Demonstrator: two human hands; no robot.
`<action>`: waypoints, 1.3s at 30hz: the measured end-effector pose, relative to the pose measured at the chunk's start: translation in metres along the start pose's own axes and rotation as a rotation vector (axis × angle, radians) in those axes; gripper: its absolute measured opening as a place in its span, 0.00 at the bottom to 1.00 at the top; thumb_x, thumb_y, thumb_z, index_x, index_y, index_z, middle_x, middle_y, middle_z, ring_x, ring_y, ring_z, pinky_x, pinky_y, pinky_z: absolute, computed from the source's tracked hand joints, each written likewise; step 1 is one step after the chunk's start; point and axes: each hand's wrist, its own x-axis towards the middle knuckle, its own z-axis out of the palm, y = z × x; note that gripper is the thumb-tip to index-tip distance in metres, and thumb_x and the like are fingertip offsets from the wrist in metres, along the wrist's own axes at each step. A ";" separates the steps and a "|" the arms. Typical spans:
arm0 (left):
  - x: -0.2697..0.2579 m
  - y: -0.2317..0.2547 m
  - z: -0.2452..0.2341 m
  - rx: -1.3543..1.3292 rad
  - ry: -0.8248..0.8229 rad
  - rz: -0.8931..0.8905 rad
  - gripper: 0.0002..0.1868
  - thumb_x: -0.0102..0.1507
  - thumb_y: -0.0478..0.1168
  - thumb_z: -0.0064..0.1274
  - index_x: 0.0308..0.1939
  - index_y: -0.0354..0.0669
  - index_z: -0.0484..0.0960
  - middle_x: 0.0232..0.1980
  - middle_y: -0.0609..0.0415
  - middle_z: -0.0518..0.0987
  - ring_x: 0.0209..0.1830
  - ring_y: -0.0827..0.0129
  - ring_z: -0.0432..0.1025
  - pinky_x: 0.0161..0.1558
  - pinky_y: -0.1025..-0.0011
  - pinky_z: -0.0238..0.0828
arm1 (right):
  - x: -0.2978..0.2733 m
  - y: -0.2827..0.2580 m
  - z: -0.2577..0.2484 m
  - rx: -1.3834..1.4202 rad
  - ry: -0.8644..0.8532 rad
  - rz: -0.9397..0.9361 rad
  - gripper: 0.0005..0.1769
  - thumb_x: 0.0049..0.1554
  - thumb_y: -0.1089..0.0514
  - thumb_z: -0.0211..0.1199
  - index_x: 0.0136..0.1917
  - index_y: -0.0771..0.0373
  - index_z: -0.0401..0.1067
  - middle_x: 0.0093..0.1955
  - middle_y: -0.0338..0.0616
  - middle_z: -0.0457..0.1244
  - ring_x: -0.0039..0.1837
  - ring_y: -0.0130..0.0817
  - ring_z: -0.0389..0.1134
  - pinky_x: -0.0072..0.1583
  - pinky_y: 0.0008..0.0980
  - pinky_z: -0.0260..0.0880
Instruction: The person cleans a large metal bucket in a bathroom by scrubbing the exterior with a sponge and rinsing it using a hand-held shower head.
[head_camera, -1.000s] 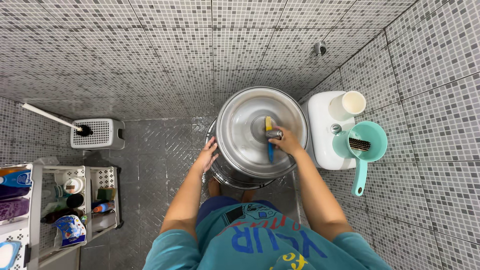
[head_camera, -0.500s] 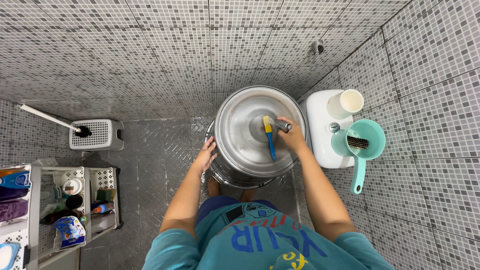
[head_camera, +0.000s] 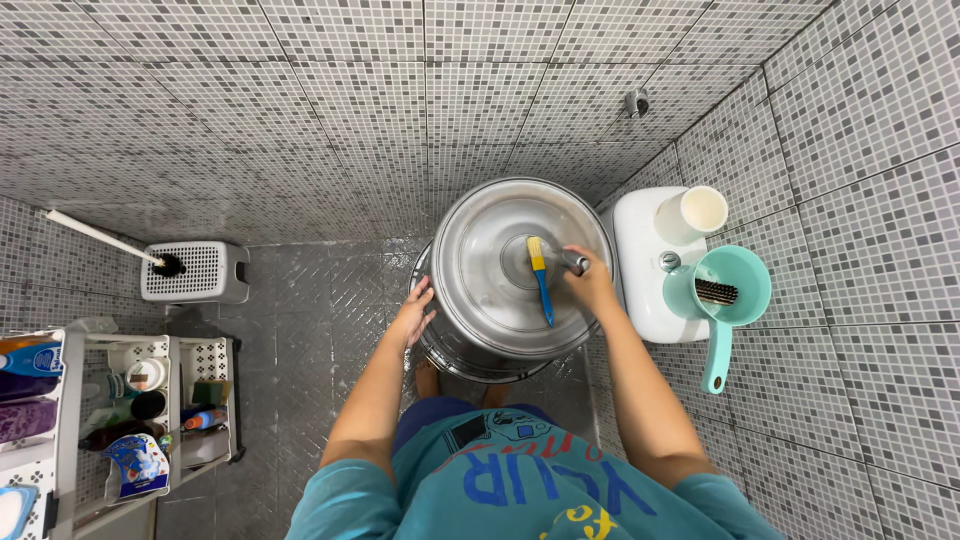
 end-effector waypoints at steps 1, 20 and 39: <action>0.000 0.000 0.000 0.005 0.000 0.001 0.34 0.70 0.47 0.47 0.80 0.59 0.55 0.84 0.57 0.48 0.84 0.63 0.40 0.76 0.52 0.46 | 0.000 -0.003 -0.002 0.041 0.045 -0.052 0.26 0.48 0.66 0.64 0.61 0.58 0.74 0.43 0.33 0.68 0.44 0.25 0.68 0.49 0.28 0.69; -0.002 0.003 0.001 0.004 0.016 -0.021 0.34 0.69 0.47 0.47 0.79 0.60 0.56 0.83 0.56 0.52 0.83 0.65 0.45 0.76 0.56 0.49 | 0.011 -0.017 0.005 0.016 -0.085 -0.051 0.25 0.51 0.67 0.61 0.63 0.57 0.73 0.41 0.43 0.68 0.42 0.29 0.67 0.48 0.29 0.68; -0.002 0.006 0.001 0.002 -0.003 -0.015 0.34 0.69 0.47 0.47 0.79 0.59 0.56 0.83 0.53 0.52 0.83 0.63 0.43 0.76 0.54 0.48 | 0.004 -0.029 -0.003 0.007 -0.162 0.124 0.29 0.53 0.68 0.60 0.68 0.56 0.73 0.37 0.50 0.64 0.39 0.34 0.64 0.45 0.34 0.64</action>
